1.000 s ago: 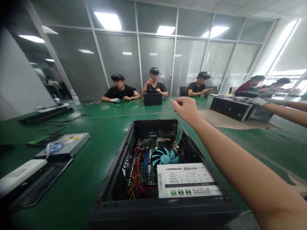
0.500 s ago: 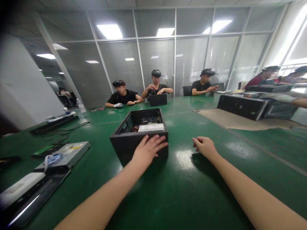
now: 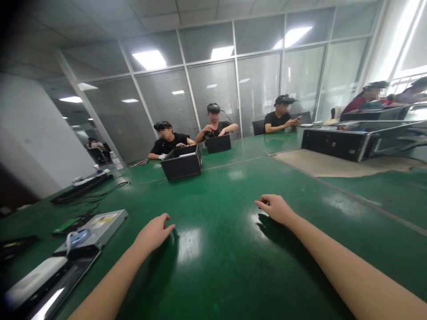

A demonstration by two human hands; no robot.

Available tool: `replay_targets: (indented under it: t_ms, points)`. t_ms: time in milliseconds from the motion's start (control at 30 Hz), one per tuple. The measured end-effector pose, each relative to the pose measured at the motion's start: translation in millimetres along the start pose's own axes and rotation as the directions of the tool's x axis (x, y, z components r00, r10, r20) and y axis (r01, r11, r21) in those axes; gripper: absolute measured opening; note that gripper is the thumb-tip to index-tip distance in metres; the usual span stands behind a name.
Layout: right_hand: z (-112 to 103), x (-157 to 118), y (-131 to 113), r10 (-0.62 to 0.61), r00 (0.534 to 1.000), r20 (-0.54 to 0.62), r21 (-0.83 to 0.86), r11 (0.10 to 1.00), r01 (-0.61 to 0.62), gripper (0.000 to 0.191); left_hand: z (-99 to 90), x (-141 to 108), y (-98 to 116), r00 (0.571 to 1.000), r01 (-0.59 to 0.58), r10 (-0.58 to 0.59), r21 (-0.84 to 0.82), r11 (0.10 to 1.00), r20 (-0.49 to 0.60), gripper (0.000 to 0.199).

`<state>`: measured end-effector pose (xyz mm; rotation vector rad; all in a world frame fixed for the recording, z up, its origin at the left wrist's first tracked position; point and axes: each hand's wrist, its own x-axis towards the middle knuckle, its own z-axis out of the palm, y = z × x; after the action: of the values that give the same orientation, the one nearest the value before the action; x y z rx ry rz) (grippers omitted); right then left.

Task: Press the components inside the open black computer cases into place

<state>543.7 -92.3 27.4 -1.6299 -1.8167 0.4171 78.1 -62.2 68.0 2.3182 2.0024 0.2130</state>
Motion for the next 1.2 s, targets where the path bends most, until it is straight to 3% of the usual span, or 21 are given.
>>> replay_targets:
  t_ms: [133, 267, 333, 433, 500, 633, 900, 1200]
  points:
    - [6.1, -3.1, -10.1, -0.040, 0.999, -0.013, -0.055, 0.998, 0.039, 0.044, -4.6, -36.3, -15.3, 0.997, 0.046, -0.053, -0.128, 0.991, -0.054, 0.031]
    - [15.8, -6.8, -49.5, -0.038, 0.998, -0.058, -0.079, 0.996, 0.033, 0.044, 3.6, -48.8, -16.8, 0.994, 0.043, -0.064, -0.215, 0.976, -0.091, 0.026]
    - [25.6, -9.7, -77.8, -0.054, 0.999, -0.002, -0.097, 0.994, 0.053, 0.042, 8.9, -47.4, -18.9, 0.997, 0.003, -0.021, -0.250, 0.968, -0.070, 0.024]
    - [48.1, -18.1, -114.3, -0.064, 0.982, 0.180, -0.081, 0.994, 0.080, 0.037, 13.2, -42.9, -25.1, 0.998, -0.057, 0.041, -0.308, 0.950, -0.057, 0.025]
    - [64.2, -26.7, -127.4, -0.068, 0.977, 0.203, -0.044, 0.996, 0.078, 0.034, 13.3, -41.1, -29.8, 0.996, -0.080, 0.062, -0.340, 0.937, -0.062, 0.026]
    - [80.3, -41.9, -126.3, -0.144, 0.977, 0.159, 0.041, 0.989, 0.139, 0.035, 10.5, -40.8, -36.1, 0.997, -0.067, 0.046, -0.362, 0.930, -0.067, 0.027]
    - [71.7, -38.0, -105.7, -0.171, 0.964, 0.204, 0.228, 0.966, 0.123, 0.036, 15.6, -38.5, -38.5, 0.999, -0.039, 0.026, -0.383, 0.923, -0.038, 0.030]
    - [71.6, -38.8, -102.4, -0.195, 0.961, 0.197, 0.245, 0.959, 0.145, 0.035, 16.8, -37.9, -39.8, 1.000, -0.026, 0.018, -0.390, 0.921, -0.025, 0.030]
